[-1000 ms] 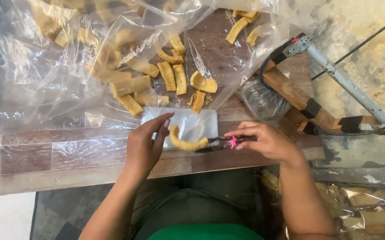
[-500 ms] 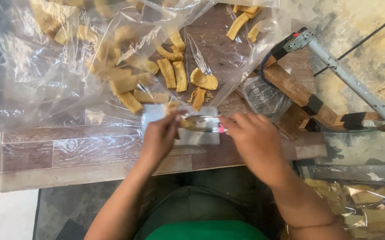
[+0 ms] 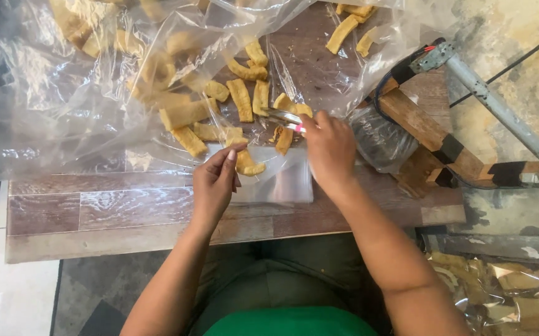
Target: Manually placing individual fried snack pieces into small plastic bags using a small tool for assistance.
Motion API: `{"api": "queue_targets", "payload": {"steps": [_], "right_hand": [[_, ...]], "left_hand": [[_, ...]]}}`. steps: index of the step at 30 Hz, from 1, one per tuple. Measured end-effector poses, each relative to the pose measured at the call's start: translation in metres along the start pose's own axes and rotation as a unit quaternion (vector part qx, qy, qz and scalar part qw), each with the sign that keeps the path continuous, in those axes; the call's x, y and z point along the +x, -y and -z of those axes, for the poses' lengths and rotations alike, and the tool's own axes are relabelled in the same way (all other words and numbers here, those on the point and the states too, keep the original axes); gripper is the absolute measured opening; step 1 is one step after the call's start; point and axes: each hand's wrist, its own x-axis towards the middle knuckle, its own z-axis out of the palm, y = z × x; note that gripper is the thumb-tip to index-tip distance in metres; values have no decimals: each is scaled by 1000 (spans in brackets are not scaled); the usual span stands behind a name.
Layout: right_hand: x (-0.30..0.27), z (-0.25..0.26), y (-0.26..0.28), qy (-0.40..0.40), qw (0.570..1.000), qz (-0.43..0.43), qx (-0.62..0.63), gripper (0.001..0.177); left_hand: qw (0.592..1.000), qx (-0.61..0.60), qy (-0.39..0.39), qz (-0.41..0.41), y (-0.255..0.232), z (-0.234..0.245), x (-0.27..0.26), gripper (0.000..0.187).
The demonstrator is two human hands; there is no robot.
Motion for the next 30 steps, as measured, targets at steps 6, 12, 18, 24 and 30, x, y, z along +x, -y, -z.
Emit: {"api": "queue_targets", "payload": {"steps": [6,12,18,24,30], "right_hand": [[-40,64,-31,132,771,-290,551,36],[-101,63,-48,177,628,-355,670,44],[-84,108,-41,179,858,-198,438,36],[-86,114,-14,71,992,-28,98,34],[-76,116,-16,154,946,-118,262,36]], "left_hand": [[1000,-16,-1,-15,-2,-3,0,28],[999,-19,9,-36,0,-7,-4,28],[962,184,68,-189,-6,-14,-18,22],[857,318,59,-400,7,-34,-43,31],[874,233,147,-401,9,-33,-50,31]]}}
